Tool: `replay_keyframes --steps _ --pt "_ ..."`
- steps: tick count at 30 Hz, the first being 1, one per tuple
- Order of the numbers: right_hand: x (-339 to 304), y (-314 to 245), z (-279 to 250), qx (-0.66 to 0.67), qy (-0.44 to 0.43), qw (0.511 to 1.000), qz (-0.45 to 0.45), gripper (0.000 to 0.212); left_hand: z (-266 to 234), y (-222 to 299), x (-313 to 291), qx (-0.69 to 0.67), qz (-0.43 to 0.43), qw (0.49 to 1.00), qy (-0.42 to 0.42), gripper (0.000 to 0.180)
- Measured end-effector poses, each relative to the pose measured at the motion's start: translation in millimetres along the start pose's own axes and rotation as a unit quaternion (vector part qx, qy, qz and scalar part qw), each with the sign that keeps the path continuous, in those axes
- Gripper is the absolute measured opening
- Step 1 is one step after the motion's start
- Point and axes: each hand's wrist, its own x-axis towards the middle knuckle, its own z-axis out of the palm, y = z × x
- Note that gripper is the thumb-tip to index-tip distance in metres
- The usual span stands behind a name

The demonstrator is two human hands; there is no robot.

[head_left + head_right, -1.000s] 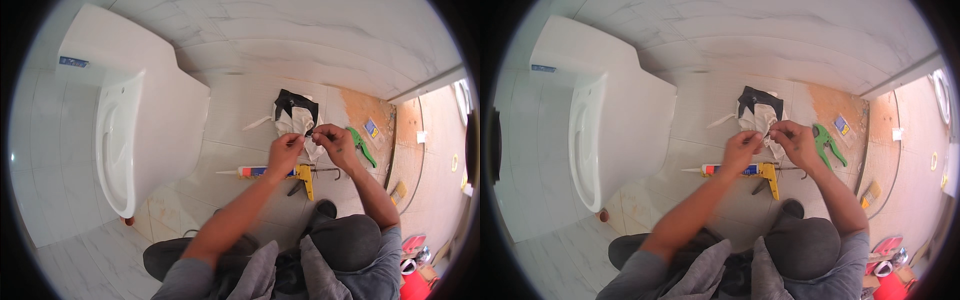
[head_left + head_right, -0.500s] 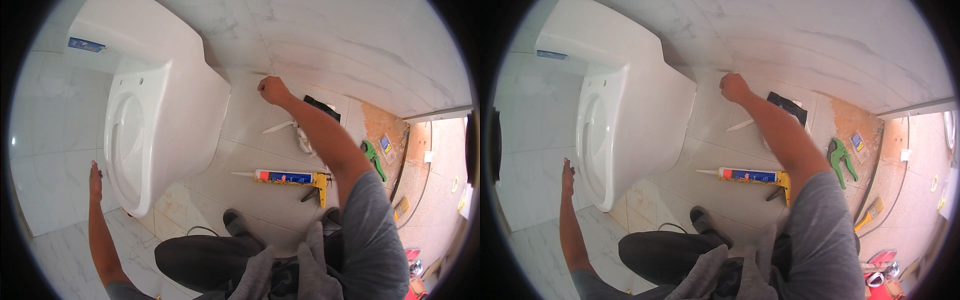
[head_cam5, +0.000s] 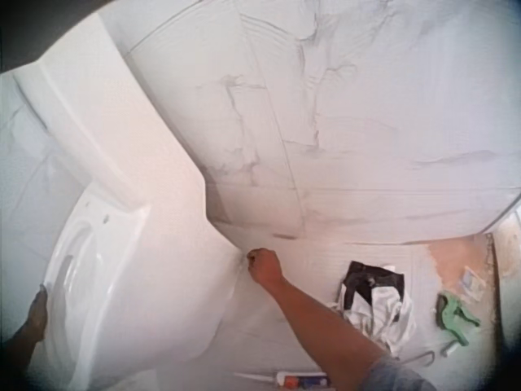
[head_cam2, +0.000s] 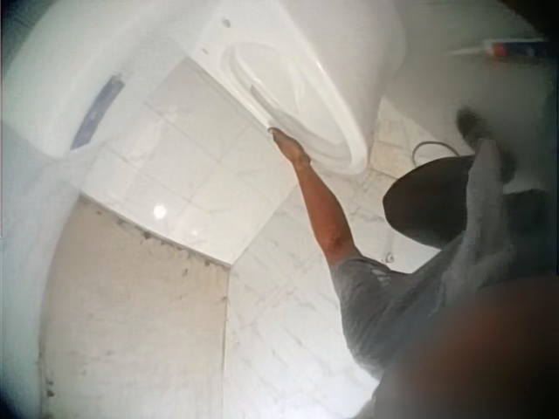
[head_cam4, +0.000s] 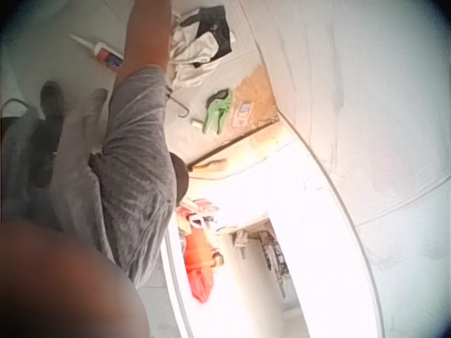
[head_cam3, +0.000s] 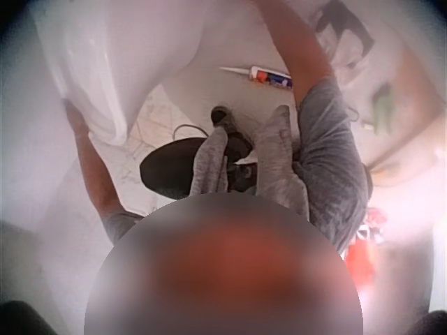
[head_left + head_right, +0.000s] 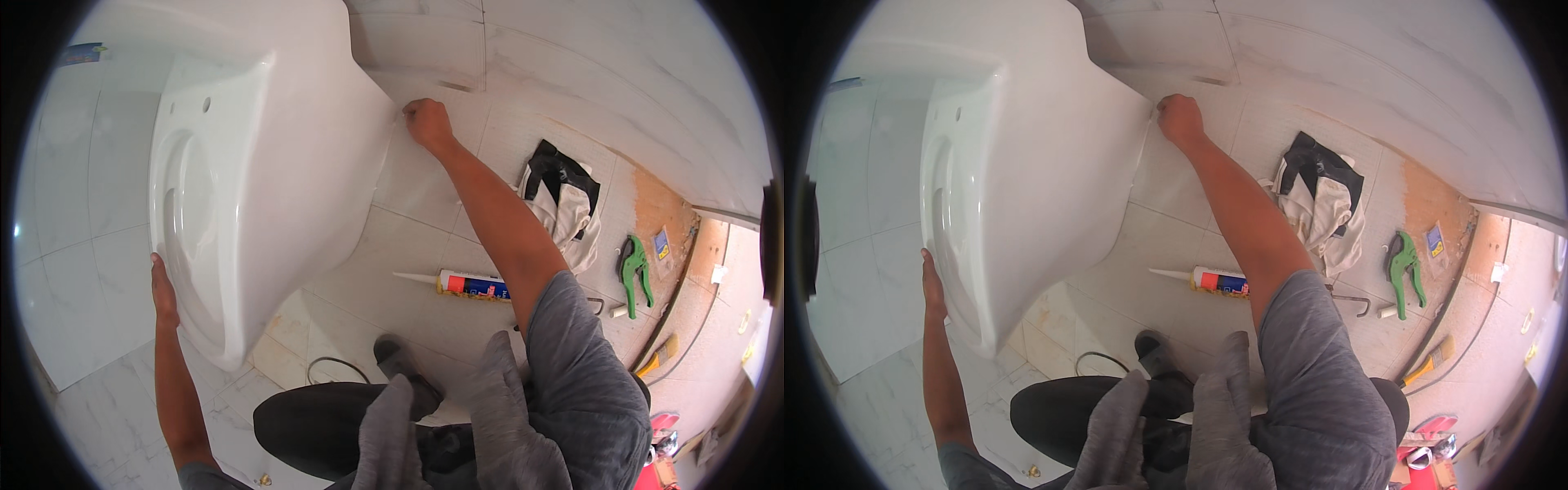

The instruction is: The person prepares a caulking gun and applies sealant along the base of a wall-mounted urinal. They adjust the urinal position, use a screwdriver to tighten a bolt, and continue applying sealant around the perimeter.

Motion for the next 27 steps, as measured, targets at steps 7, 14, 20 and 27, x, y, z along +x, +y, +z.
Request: replay_keyframes --steps 7,14,20,27 --pt "20 -12 20 -0.105 -0.045 0.992 0.05 0.017 4 5 -3 0.03 -0.006 0.999 0.009 0.102" --pt "32 -23 15 -0.086 -0.077 0.985 0.13 0.018 5 -1 1 0.084 0.005 0.995 0.06 0.109" --pt "46 -4 16 -0.172 -0.178 0.967 0.061 0.016 3 -8 6 0.1 -0.007 0.992 0.081 0.111" --pt "17 9 -2 -0.06 -0.049 0.996 0.036 0.017 4 -7 5 0.081 0.004 0.995 0.053 0.111"
